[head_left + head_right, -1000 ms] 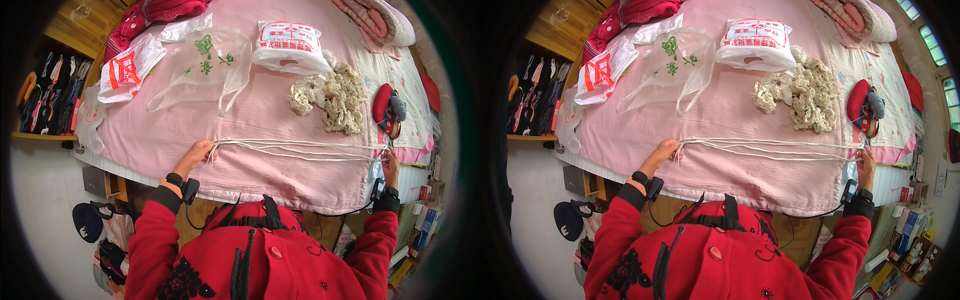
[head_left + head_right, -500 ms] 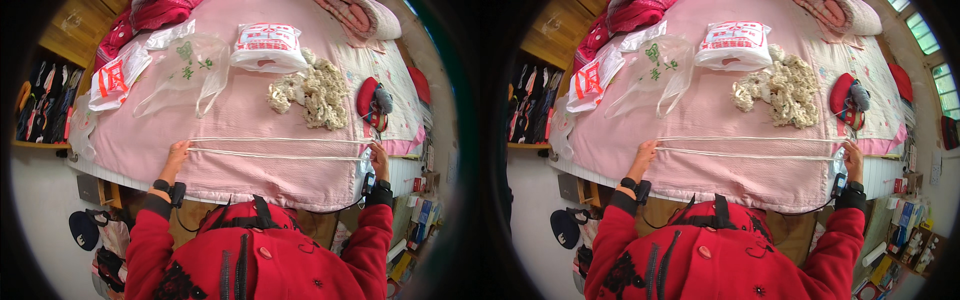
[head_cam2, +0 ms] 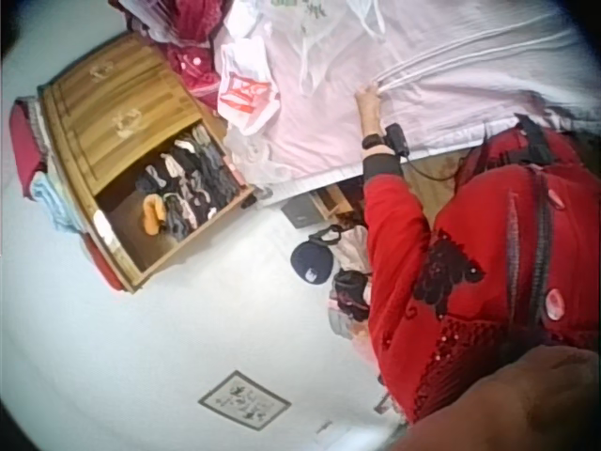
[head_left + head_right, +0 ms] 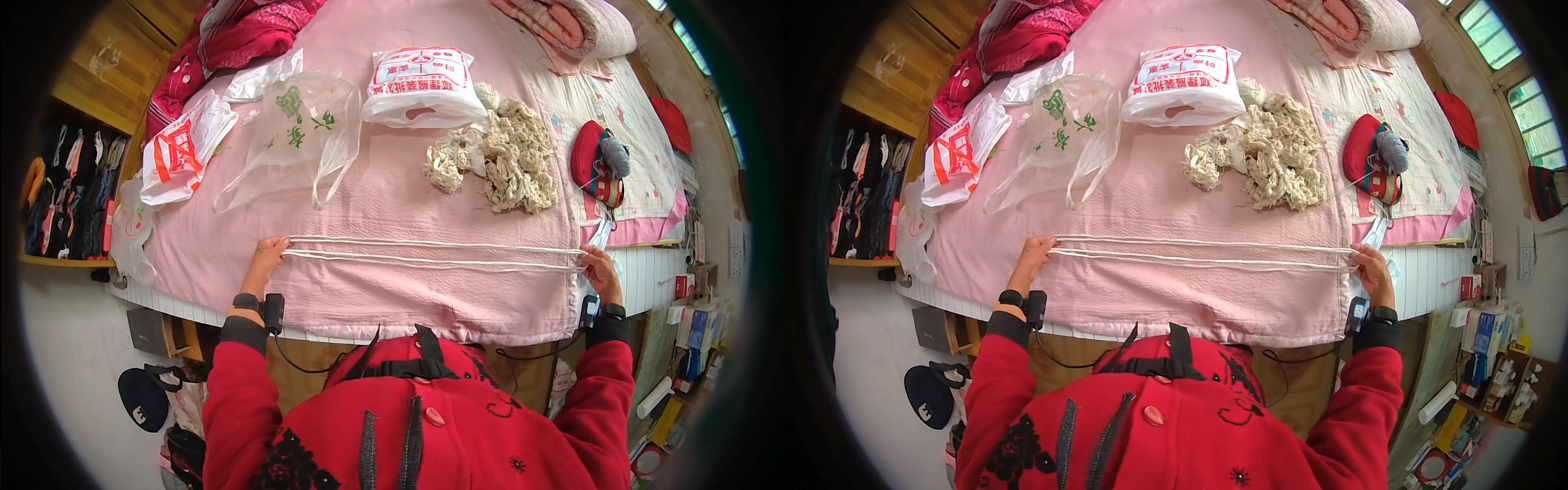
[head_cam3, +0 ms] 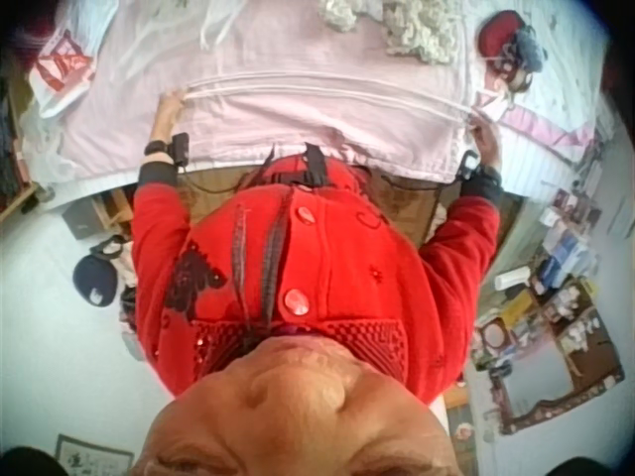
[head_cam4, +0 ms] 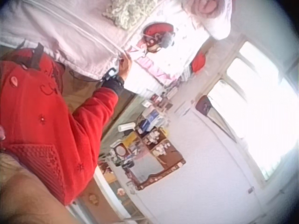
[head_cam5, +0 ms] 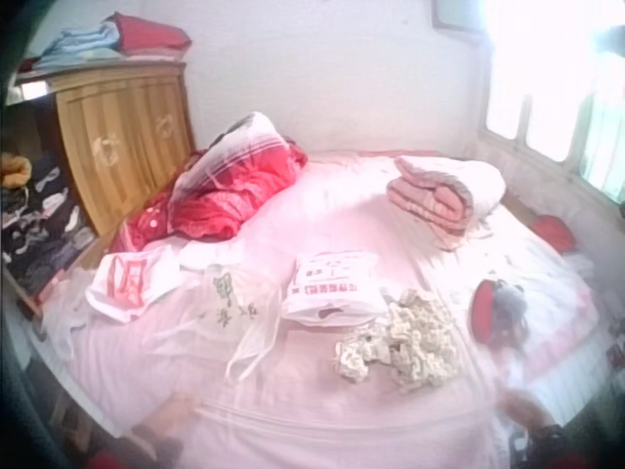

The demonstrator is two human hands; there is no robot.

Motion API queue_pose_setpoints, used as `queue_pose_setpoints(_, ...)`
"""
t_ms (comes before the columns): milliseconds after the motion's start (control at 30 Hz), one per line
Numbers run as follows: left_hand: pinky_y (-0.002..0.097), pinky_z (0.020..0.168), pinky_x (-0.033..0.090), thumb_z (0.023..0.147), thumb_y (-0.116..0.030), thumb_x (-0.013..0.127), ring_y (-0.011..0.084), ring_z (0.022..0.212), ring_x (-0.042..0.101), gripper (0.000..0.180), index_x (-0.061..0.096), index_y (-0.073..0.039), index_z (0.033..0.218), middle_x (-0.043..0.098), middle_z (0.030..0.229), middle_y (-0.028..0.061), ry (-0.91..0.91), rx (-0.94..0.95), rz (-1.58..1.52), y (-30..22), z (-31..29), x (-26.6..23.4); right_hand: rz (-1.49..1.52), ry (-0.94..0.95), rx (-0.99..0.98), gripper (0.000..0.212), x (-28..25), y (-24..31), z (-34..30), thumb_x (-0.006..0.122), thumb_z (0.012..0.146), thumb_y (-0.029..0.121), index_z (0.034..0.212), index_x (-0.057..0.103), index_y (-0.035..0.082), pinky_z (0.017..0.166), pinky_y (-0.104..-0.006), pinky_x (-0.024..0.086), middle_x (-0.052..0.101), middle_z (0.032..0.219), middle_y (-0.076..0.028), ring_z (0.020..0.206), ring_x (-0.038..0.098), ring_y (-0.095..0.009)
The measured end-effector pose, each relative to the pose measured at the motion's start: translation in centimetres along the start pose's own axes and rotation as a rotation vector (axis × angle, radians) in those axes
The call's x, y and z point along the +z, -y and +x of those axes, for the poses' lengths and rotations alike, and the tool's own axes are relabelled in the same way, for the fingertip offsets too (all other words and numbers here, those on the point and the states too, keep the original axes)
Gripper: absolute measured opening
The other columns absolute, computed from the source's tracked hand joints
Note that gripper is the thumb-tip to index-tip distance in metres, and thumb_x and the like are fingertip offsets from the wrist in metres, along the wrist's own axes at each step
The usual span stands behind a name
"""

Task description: The person unpacks a blue face mask from a plastic wrapper and places it into a white plastic bag. They then pick up a bundle of white string, untangle it, fold it, and place it into the same bag.

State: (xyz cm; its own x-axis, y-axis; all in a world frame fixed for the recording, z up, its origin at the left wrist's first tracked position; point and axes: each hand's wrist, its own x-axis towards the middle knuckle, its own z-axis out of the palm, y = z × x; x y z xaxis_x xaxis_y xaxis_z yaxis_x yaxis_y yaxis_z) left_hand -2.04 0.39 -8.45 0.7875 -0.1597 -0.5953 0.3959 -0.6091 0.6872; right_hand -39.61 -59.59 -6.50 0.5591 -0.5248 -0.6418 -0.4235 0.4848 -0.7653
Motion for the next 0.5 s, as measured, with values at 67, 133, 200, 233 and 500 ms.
queue_pose_setpoints(67, 0.0202, 0.038, 0.026, 0.084, -0.026, 0.054, 0.0051, 0.043, 0.035, 0.024, 0.063, -0.004, 0.079, 0.045, 0.055, -0.0028, 0.015, 0.029, 0.042, -0.1, 0.0, -0.2, -0.026, 0.007, -0.005, 0.021, -0.2, -0.1, -0.7, 0.054, 0.077, 0.000, 0.098, 0.054, 0.002, 0.053, -0.0195, 0.044, 0.057, 0.073, -0.002, 0.062, 0.054, -0.009)
queue_pose_setpoints(133, 0.0202, 0.039, 0.026, 0.083, -0.025, 0.054, 0.0051, 0.043, 0.036, 0.024, 0.063, -0.004, 0.079, 0.045, 0.054, -0.0027, 0.006, 0.031, 0.053, -0.3, -0.2, -0.4, -0.038, 0.033, -0.003, 0.021, -0.4, -0.3, -1.2, 0.054, 0.077, 0.000, 0.098, 0.054, 0.002, 0.055, -0.0195, 0.044, 0.057, 0.075, -0.001, 0.064, 0.055, -0.009)
queue_pose_setpoints(200, 0.0198, 0.038, 0.025, 0.083, -0.024, 0.053, 0.0049, 0.043, 0.035, 0.024, 0.063, -0.003, 0.081, 0.045, 0.055, -0.0029, 0.011, 0.034, 0.054, -0.3, -0.5, -0.6, -0.071, 0.042, 0.004, 0.020, -0.7, -0.4, -1.7, 0.055, 0.077, 0.001, 0.097, 0.055, 0.003, 0.057, -0.0199, 0.045, 0.057, 0.079, -0.001, 0.067, 0.055, -0.009)
queue_pose_setpoints(233, 0.0194, 0.038, 0.025, 0.083, -0.025, 0.053, 0.0046, 0.042, 0.033, 0.024, 0.063, -0.002, 0.082, 0.044, 0.055, -0.0032, 0.009, 0.035, 0.050, -0.3, -0.6, -0.6, -0.069, 0.010, 0.018, 0.020, -0.7, -0.5, -1.8, 0.055, 0.077, 0.001, 0.097, 0.055, 0.003, 0.059, -0.0205, 0.045, 0.057, 0.080, -0.001, 0.068, 0.055, -0.010)
queue_pose_setpoints(500, 0.0291, 0.062, 0.042, 0.078, -0.016, 0.054, 0.0185, 0.067, 0.053, 0.022, 0.060, -0.001, 0.093, 0.056, 0.073, 0.0076, -0.179, 0.306, 0.445, -0.4, 0.2, -1.2, -0.245, -0.024, -0.024, 0.018, 0.3, -1.1, -1.8, 0.059, 0.075, 0.005, 0.093, 0.056, 0.004, 0.061, -0.0197, 0.045, 0.060, 0.080, -0.002, 0.070, 0.057, -0.009)
